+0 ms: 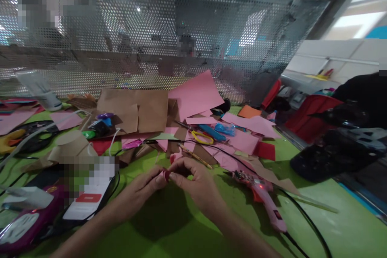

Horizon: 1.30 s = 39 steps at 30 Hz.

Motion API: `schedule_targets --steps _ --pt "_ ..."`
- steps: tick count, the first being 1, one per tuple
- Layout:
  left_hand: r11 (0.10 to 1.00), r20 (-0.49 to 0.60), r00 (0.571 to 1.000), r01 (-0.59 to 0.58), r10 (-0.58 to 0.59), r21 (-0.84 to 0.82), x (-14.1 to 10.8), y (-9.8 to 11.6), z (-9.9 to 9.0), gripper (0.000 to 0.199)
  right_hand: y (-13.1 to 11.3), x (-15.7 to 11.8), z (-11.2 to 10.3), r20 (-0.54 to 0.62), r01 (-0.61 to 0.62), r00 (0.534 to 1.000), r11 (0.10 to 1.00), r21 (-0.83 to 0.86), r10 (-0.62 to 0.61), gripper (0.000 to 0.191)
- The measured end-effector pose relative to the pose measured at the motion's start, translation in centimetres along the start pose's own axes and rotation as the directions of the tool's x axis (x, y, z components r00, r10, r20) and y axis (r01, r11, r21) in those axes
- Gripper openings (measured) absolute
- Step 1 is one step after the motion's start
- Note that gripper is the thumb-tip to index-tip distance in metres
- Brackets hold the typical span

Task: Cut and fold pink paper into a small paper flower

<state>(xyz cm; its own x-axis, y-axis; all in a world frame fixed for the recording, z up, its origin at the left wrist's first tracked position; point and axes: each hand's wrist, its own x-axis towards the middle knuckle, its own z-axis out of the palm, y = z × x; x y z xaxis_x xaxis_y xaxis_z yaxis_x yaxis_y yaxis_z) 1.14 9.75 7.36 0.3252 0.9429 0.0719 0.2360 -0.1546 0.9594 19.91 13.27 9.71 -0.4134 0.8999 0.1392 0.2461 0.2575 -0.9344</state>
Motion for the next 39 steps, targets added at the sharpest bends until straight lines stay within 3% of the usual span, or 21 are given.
schedule_targets --steps 2,4,7,9,12,14,18,21,23,25,29,31,33,35,37,39 --pt "0.998 0.002 1.000 -0.018 0.018 -0.068 0.0 -0.2 0.0 0.030 0.2 -0.1 -0.2 -0.037 -0.008 0.999 1.000 -0.021 0.007 0.011" --pt "0.995 -0.009 0.999 -0.055 0.054 -0.087 0.0 -0.5 0.0 0.049 0.3 -0.2 -0.4 -0.054 -0.014 0.998 1.000 -0.020 0.013 0.010" --pt "0.994 -0.084 0.991 -0.104 0.107 0.042 0.1 -0.8 0.1 0.065 0.4 -0.3 -0.6 -0.044 -0.018 0.999 1.000 0.010 0.019 0.008" --pt "0.983 -0.144 0.979 -0.124 0.143 0.133 0.2 -0.8 0.1 0.053 0.4 -0.4 -0.6 -0.035 -0.007 0.999 1.000 0.005 0.007 0.007" --pt "0.982 -0.172 0.974 -0.125 0.149 0.145 0.3 -0.6 0.0 0.026 0.4 -0.5 -0.5 -0.027 0.034 0.999 0.998 -0.045 -0.035 0.007" --pt "0.992 -0.175 0.979 -0.087 0.102 0.094 0.4 -0.5 -0.2 0.021 0.4 -0.6 -0.5 -0.036 0.067 0.997 0.992 -0.105 -0.071 0.006" --pt "0.992 -0.228 0.969 0.072 -0.093 -0.101 0.3 -0.9 -0.5 0.034 0.4 -0.8 -0.5 -0.044 0.123 0.990 0.973 -0.198 -0.134 0.007" --pt "0.928 -0.334 0.888 0.216 -0.315 -0.303 0.3 -1.6 -0.5 0.039 0.2 -0.8 -0.8 -0.039 0.136 0.988 0.968 -0.209 -0.147 0.007" --pt "0.883 -0.344 0.860 0.223 -0.378 -0.412 0.3 -2.0 -0.5 0.037 0.1 -0.8 -1.0 -0.036 0.139 0.988 0.969 -0.205 -0.150 0.008" --pt "0.881 -0.319 0.884 0.181 -0.341 -0.438 0.2 -2.0 -0.6 0.034 -0.1 -0.8 -1.2 -0.041 0.143 0.987 0.971 -0.191 -0.154 0.009" --pt "0.940 -0.236 0.953 0.108 -0.190 -0.323 0.2 -1.0 -0.7 0.028 -0.1 -0.7 -1.3 -0.050 0.133 0.988 0.975 -0.180 -0.144 0.008" --pt "0.975 -0.180 0.981 0.037 -0.078 -0.218 0.2 -0.5 -0.6 0.040 0.1 -0.7 -1.2 -0.042 0.130 0.989 0.973 -0.191 -0.140 0.008" --pt "0.996 -0.177 0.984 -0.045 0.032 -0.070 0.2 -0.1 -0.4 0.043 0.1 -0.6 -1.1 -0.039 0.128 0.990 0.971 -0.201 -0.138 0.007" --pt "0.996 -0.205 0.975 -0.075 0.084 0.052 0.3 -0.1 -0.2 0.026 0.0 -0.6 -1.1 -0.034 0.120 0.991 0.972 -0.204 -0.129 0.006" --pt "0.995 -0.230 0.970 -0.060 0.077 0.080 0.4 -0.3 -0.1 0.016 -0.2 -0.7 -1.2 -0.024 0.109 0.993 0.975 -0.192 -0.116 0.006" --pt "0.999 -0.240 0.970 -0.038 0.044 0.032 0.5 -0.4 0.1 0.022 -0.4 -0.7 -1.4 -0.010 0.101 0.994 0.982 -0.161 -0.104 0.006"
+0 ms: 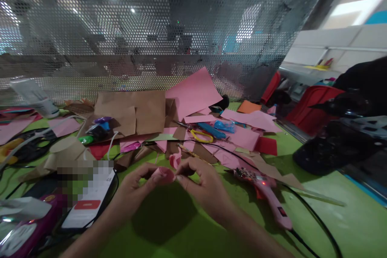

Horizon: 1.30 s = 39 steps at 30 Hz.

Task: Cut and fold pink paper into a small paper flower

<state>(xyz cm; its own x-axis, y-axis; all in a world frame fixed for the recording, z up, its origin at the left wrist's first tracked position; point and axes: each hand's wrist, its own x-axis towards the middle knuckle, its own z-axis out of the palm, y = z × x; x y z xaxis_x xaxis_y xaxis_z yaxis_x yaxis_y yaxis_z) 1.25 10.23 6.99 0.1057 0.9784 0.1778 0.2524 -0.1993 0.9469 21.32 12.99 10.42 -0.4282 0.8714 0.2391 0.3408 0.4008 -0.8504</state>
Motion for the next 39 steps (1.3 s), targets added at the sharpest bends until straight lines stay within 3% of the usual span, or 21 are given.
schedule_targets --steps 2,5,9,11,13,15,17,19,21,24,28,33,36,39 --pt "0.996 -0.010 0.999 0.039 -0.040 -0.075 0.0 0.0 0.3 0.026 0.0 0.0 0.0 0.023 0.013 1.000 0.999 0.035 -0.014 0.003" --pt "0.974 -0.013 0.992 0.121 -0.126 -0.192 -0.1 0.1 1.0 0.029 0.3 0.0 0.1 0.046 0.071 0.996 0.996 0.048 -0.074 0.015" --pt "0.953 -0.085 0.961 0.244 -0.262 -0.178 0.0 0.2 1.8 0.040 0.7 0.2 -0.4 -0.055 0.104 0.993 0.994 0.030 -0.102 0.005" --pt "0.967 -0.095 0.963 0.249 -0.253 -0.058 0.4 0.4 2.0 0.045 0.7 0.3 -1.3 -0.163 0.087 0.983 0.995 0.040 -0.080 0.007" --pt "0.979 -0.013 0.992 0.130 -0.129 0.155 1.0 0.5 2.1 0.036 0.9 0.5 -2.2 -0.239 0.067 0.970 0.993 0.095 -0.043 0.008" --pt "0.890 0.077 0.997 -0.037 0.002 0.455 1.6 0.5 2.3 0.026 1.2 0.6 -2.8 -0.248 0.038 0.969 0.980 0.194 0.012 0.009" --pt "0.738 0.150 0.986 -0.155 0.074 0.657 2.2 0.1 2.7 0.031 1.6 0.7 -3.1 -0.224 0.001 0.972 0.959 0.284 0.065 0.011" --pt "0.637 0.160 0.982 -0.189 0.104 0.747 2.6 -0.4 3.1 0.035 2.0 0.7 -3.0 -0.208 -0.024 0.973 0.944 0.329 0.097 0.012" --pt "0.617 0.087 0.991 -0.134 0.105 0.776 3.1 -0.9 3.5 0.040 2.0 0.7 -2.8 -0.207 -0.029 0.973 0.941 0.338 0.104 0.011" --pt "0.634 -0.025 0.994 -0.047 0.104 0.772 4.0 -1.4 4.0 0.037 1.8 0.7 -2.7 -0.194 -0.028 0.976 0.932 0.361 0.104 0.011" --pt "0.629 -0.063 0.991 -0.026 0.119 0.777 5.1 -1.8 4.3 0.009 1.6 0.7 -2.8 -0.191 -0.029 0.975 0.919 0.394 0.113 0.012" --pt "0.659 -0.131 0.978 -0.009 0.163 0.752 4.7 -0.9 2.9 0.012 1.5 0.7 -2.8 -0.181 -0.022 0.978 0.914 0.406 0.103 0.013" --pt "0.784 -0.216 0.962 0.002 0.169 0.621 4.0 0.3 1.9 0.010 1.1 0.6 -2.7 -0.189 0.009 0.979 0.913 0.408 0.074 0.012" --pt "0.957 -0.252 0.964 -0.005 0.082 0.291 3.5 1.4 1.6 0.012 1.0 0.4 -2.6 -0.287 0.033 0.957 0.959 0.283 0.052 0.011"
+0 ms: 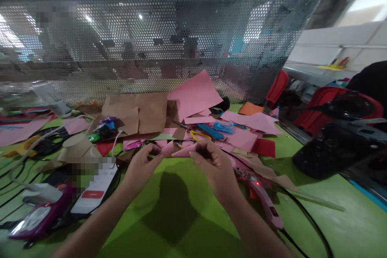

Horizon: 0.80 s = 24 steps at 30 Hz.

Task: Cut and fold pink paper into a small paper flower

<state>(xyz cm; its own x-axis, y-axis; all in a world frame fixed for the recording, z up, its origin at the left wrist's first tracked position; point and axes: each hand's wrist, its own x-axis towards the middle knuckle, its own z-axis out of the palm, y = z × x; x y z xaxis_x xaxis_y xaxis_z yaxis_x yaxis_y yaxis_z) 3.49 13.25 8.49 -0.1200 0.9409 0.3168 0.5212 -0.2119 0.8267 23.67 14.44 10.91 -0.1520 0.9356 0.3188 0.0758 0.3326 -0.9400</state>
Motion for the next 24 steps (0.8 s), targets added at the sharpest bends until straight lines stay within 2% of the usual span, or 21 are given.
schedule_targets --steps 2,4,6,8,11,14,17,19,22,24 --pt "0.984 0.015 0.998 0.070 -0.068 -0.163 -0.3 0.5 0.2 0.015 -0.1 -0.2 0.0 -0.055 0.082 0.994 0.987 -0.139 -0.090 0.008" --pt "0.956 0.019 0.992 0.129 -0.129 -0.262 -0.7 0.8 0.7 0.015 -0.4 -0.5 0.0 -0.072 0.219 0.966 0.931 -0.292 -0.250 0.005" --pt "0.925 0.029 0.986 0.165 -0.165 -0.341 -1.1 0.9 1.1 0.012 -0.6 -0.8 0.2 -0.046 0.359 0.908 0.830 -0.428 -0.417 0.007" --pt "0.904 0.045 0.986 0.165 -0.160 -0.394 -1.4 1.1 1.4 0.014 -0.7 -1.0 0.4 0.014 0.454 0.852 0.725 -0.517 -0.523 0.012" --pt "0.886 0.070 0.989 0.147 -0.129 -0.439 -1.8 1.3 1.5 0.017 -0.5 -1.3 1.0 0.136 0.533 0.813 0.630 -0.565 -0.566 0.019" --pt "0.845 0.098 0.987 0.162 -0.130 -0.509 -2.2 1.1 1.5 0.018 -0.2 -1.3 1.4 0.220 0.557 0.812 0.606 -0.568 -0.541 0.021" --pt "0.856 0.081 0.987 0.160 -0.138 -0.492 -2.2 0.5 1.2 0.017 -0.1 -1.2 1.4 0.208 0.535 0.831 0.636 -0.557 -0.516 0.017" --pt "0.889 0.040 0.988 0.153 -0.151 -0.431 -2.0 0.0 0.9 0.015 -0.2 -1.2 1.2 0.153 0.476 0.869 0.711 -0.517 -0.471 0.012" --pt "0.919 -0.033 0.987 0.131 -0.155 -0.373 -1.7 -0.4 0.4 0.013 -0.3 -1.3 1.1 0.041 0.304 0.949 0.867 -0.395 -0.314 0.005" --pt "0.929 -0.059 0.989 0.107 -0.136 -0.355 -1.7 -0.4 0.2 0.011 -0.3 -1.4 1.2 0.042 0.163 0.987 0.953 -0.254 -0.157 0.002"
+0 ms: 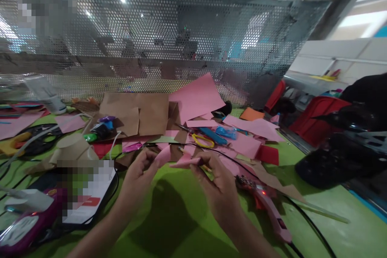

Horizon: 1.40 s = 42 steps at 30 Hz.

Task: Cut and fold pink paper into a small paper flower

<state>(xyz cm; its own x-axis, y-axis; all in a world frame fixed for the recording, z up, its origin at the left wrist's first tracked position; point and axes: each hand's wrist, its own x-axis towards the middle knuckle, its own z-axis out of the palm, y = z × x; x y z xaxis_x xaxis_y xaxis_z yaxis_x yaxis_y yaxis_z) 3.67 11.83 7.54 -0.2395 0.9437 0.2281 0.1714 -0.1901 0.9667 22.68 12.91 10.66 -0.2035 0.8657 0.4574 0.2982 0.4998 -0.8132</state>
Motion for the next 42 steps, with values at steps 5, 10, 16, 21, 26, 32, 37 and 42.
schedule_targets --steps 5,10,16,21,26,32,37,42 --pt "0.997 0.038 0.998 -0.059 0.057 0.050 -0.5 0.6 0.3 0.009 0.0 0.0 0.9 0.249 -0.287 0.945 0.898 0.333 0.210 0.009" --pt "0.998 0.097 0.994 -0.051 0.047 0.047 -0.6 0.9 0.3 0.011 0.2 0.3 1.2 0.281 -0.351 0.928 0.826 0.441 0.244 0.009" --pt "0.998 0.122 0.991 -0.052 0.049 0.029 -0.6 0.8 0.3 0.012 0.9 0.5 1.0 0.289 -0.381 0.918 0.811 0.444 0.272 0.011" --pt "0.999 0.167 0.985 -0.038 0.040 -0.016 -0.8 0.8 0.4 0.016 0.9 0.5 1.0 0.277 -0.395 0.914 0.808 0.436 0.298 0.014" --pt "0.997 0.199 0.977 -0.072 0.077 -0.035 -0.9 0.8 0.6 0.018 0.7 0.6 0.9 0.267 -0.377 0.922 0.801 0.466 0.279 0.011" --pt "0.996 0.228 0.970 -0.076 0.084 -0.043 -1.1 0.7 0.4 0.019 0.7 0.8 0.9 0.267 -0.398 0.914 0.796 0.456 0.304 0.013" --pt "0.995 0.244 0.965 -0.088 0.097 -0.050 -1.1 0.9 0.2 0.019 0.8 0.8 0.9 0.280 -0.408 0.910 0.789 0.460 0.307 0.011" --pt "0.990 0.298 0.954 0.021 0.022 -0.141 -1.0 1.3 0.1 0.022 1.1 0.7 0.7 0.276 -0.395 0.915 0.796 0.458 0.295 0.008"
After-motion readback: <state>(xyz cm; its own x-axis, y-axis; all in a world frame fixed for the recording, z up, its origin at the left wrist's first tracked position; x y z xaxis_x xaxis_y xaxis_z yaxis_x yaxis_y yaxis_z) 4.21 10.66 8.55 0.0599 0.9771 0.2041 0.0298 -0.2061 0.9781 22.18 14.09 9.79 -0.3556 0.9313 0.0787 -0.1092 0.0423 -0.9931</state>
